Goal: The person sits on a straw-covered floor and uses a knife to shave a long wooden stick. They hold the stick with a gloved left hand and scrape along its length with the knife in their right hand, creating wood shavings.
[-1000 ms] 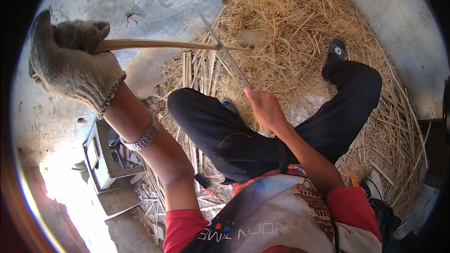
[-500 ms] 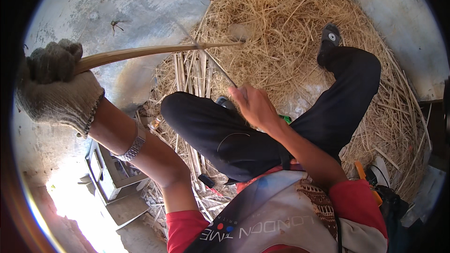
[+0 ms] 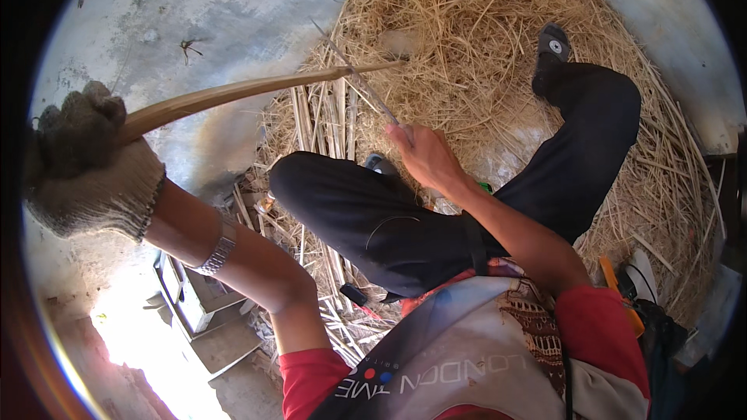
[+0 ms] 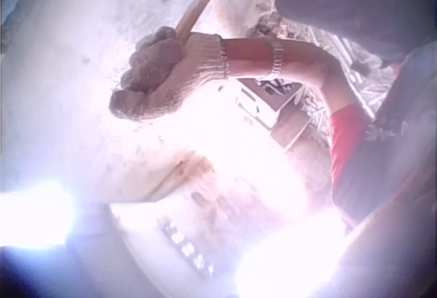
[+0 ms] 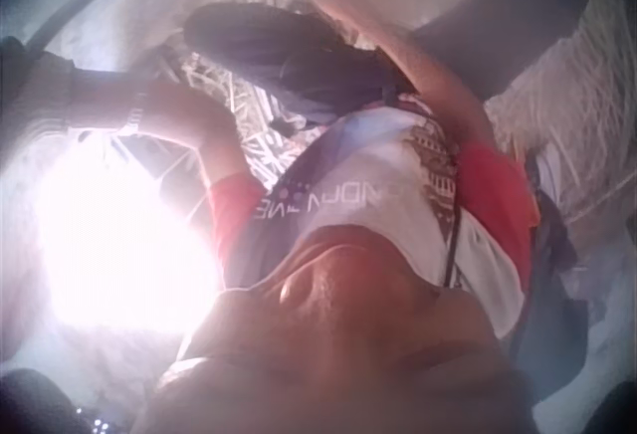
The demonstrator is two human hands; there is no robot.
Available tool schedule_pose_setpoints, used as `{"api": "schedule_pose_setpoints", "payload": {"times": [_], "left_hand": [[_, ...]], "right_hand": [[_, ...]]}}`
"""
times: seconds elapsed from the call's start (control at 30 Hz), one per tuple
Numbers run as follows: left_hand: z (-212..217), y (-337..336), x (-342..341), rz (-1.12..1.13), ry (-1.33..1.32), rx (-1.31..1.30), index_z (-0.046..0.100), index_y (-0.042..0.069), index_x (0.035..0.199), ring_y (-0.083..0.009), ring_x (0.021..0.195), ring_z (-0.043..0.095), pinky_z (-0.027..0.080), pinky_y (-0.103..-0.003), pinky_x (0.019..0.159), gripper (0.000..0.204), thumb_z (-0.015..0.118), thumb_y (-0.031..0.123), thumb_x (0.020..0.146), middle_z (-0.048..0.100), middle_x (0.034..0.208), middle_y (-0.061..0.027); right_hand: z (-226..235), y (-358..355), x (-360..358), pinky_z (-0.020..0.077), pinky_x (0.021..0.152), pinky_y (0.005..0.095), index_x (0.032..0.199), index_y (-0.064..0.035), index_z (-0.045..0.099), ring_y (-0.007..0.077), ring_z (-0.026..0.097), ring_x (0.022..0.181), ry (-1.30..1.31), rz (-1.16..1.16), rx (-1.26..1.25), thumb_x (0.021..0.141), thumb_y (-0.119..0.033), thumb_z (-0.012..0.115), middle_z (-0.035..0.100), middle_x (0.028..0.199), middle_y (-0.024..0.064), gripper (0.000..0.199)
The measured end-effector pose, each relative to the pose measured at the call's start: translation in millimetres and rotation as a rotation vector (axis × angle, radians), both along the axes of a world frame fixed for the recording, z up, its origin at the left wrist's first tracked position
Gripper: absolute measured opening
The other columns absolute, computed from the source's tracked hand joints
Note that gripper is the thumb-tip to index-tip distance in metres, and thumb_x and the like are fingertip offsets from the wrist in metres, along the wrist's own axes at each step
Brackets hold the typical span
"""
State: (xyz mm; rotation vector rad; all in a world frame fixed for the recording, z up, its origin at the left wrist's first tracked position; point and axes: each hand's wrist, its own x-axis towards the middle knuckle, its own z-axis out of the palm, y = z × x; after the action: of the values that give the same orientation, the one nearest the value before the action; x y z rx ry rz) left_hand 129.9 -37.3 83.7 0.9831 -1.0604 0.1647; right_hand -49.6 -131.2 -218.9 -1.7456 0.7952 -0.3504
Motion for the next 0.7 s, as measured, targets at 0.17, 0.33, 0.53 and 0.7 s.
{"api": "schedule_pose_setpoints", "payload": {"times": [0.17,0.33,0.53,0.7], "left_hand": [[-0.6,3.8,-0.1,0.252,0.095,-0.016,0.04,0.008,0.064,-0.0181,0.047,0.03,0.033,-0.032,0.052,0.03,0.046,0.032,0.081,0.03,0.054,-0.0065],[1.3,-5.2,-15.7,0.085,0.008,0.007,0.023,0.016,0.057,-0.0121,0.042,0.019,0.027,-0.03,0.049,0.033,0.042,0.027,0.081,0.022,0.053,0.0],[4.7,9.2,10.7,-0.441,-0.025,0.117,0.021,0.019,0.052,-0.0131,0.04,0.02,0.027,-0.035,0.049,0.033,0.044,0.022,0.075,0.023,0.05,-0.0014],[11.1,8.0,10.7,-0.425,-0.032,0.141,0.023,0.021,0.05,-0.0136,0.039,0.023,0.027,-0.037,0.047,0.033,0.049,0.019,0.072,0.026,0.048,0.0003]], "right_hand": [[19.2,0.2,-13.1,0.0411,0.053,0.0428,0.074,0.0029,0.054,0.0227,0.047,0.051,-0.13,0.019,-0.024,0.1,-0.05,0.048,0.048,0.055,0.0108,0.06],[10.6,11.8,-4.7,0.0395,0.052,0.0416,0.072,0.0034,0.052,0.0203,0.045,0.051,-0.234,-0.026,0.026,0.099,-0.052,0.049,0.044,0.053,0.0109,0.061],[9.9,-17.7,2.1,0.0411,0.053,0.0419,0.07,0.0029,0.051,0.0244,0.049,0.051,-0.035,0.059,-0.041,0.099,-0.051,0.05,0.048,0.054,0.0143,0.061],[45.7,1.7,-4.0,0.0443,0.055,0.0445,0.073,0.0037,0.055,0.0344,0.055,0.052,-0.265,0.031,-0.072,0.099,-0.046,0.05,0.054,0.057,0.0186,0.057]]}}
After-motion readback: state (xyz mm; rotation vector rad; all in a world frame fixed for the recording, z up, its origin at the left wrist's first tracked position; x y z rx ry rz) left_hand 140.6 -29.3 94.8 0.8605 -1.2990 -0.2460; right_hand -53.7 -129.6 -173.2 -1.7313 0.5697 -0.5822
